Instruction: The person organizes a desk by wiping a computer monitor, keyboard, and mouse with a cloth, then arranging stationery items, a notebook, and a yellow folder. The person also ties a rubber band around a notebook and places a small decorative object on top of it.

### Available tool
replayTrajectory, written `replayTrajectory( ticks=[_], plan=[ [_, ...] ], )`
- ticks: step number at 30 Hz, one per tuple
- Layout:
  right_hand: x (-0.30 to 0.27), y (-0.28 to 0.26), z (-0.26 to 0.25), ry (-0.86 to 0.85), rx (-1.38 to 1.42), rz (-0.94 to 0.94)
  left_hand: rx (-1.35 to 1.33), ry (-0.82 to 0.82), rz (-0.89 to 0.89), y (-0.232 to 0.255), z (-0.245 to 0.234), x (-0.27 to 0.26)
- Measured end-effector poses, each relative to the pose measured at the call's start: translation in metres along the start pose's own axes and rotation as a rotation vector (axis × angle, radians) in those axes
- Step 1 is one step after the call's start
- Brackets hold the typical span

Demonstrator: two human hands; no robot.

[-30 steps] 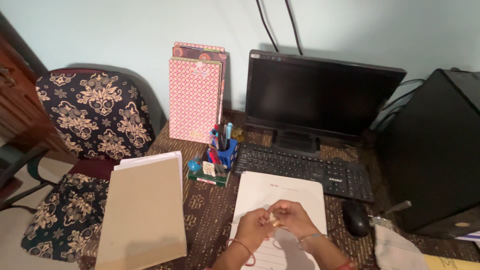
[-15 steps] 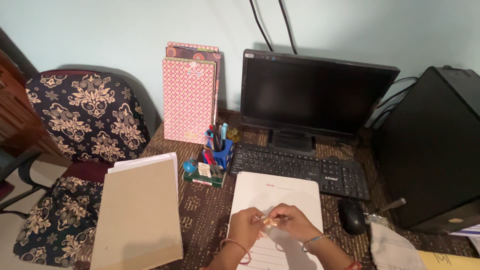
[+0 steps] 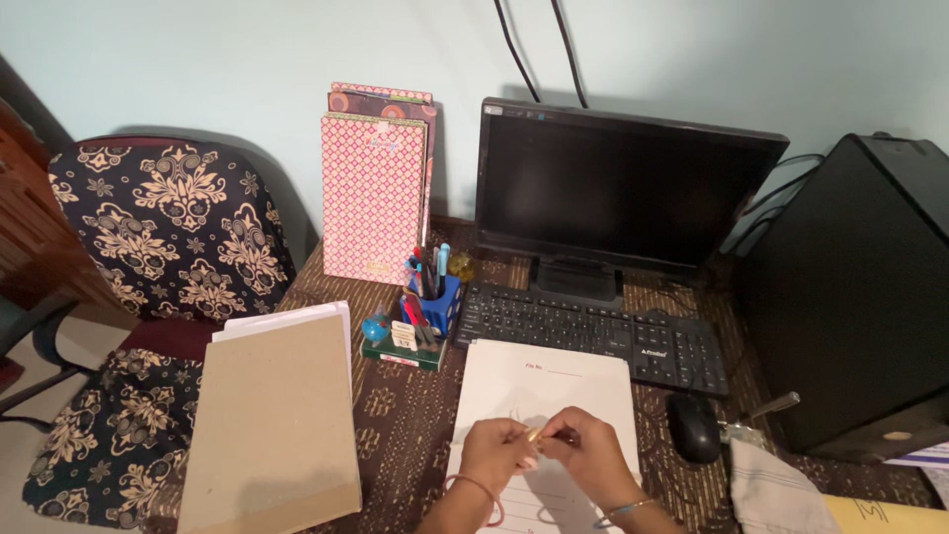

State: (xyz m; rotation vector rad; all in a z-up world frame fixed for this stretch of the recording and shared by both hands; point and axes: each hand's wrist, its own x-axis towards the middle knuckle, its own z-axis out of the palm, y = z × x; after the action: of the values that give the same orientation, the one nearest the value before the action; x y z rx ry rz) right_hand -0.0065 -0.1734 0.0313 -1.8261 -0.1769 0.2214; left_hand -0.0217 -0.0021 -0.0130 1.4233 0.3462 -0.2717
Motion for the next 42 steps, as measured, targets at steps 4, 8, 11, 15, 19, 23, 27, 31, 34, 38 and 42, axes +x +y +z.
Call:
replayTrajectory(
  ticks=[4,8,11,15,19,23,27,31,34,38,42],
  plan=[
    [-0.003,0.013,-0.002,0.061,-0.173,0.008,0.074,-0.037,0.042,-0.012,-0.001,0.002],
    [-0.008,0.015,-0.002,0.094,-0.329,-0.023,0.307,0.074,0.108,-0.011,-0.008,-0.006],
    [-0.014,0.015,-0.008,0.119,-0.453,-0.017,0.508,0.245,0.237,-0.003,-0.016,-0.019],
    [-0.016,0.016,-0.016,0.108,-0.661,-0.034,0.577,0.262,0.201,0.008,-0.021,-0.030],
    [-0.016,0.022,-0.020,0.087,-0.704,-0.084,0.658,0.314,0.247,0.005,-0.020,-0.032],
    [-0.011,0.022,-0.023,0.044,-0.751,-0.107,0.679,0.327,0.259,0.002,-0.021,-0.031],
    [0.000,0.016,-0.008,-0.011,-0.677,-0.232,0.646,0.250,0.315,0.008,-0.025,-0.039],
    [0.011,0.014,0.012,-0.111,-0.620,-0.194,0.717,0.191,0.100,0.025,-0.020,-0.048],
    [0.018,0.020,0.020,-0.130,-0.492,-0.145,0.678,0.226,-0.024,0.035,-0.010,-0.052],
    [0.026,0.028,0.014,-0.126,-0.101,0.103,0.759,0.320,-0.025,0.034,0.006,-0.056],
    [0.030,0.023,0.012,-0.169,0.083,0.158,0.731,0.413,-0.066,0.027,0.013,-0.054]
  ],
)
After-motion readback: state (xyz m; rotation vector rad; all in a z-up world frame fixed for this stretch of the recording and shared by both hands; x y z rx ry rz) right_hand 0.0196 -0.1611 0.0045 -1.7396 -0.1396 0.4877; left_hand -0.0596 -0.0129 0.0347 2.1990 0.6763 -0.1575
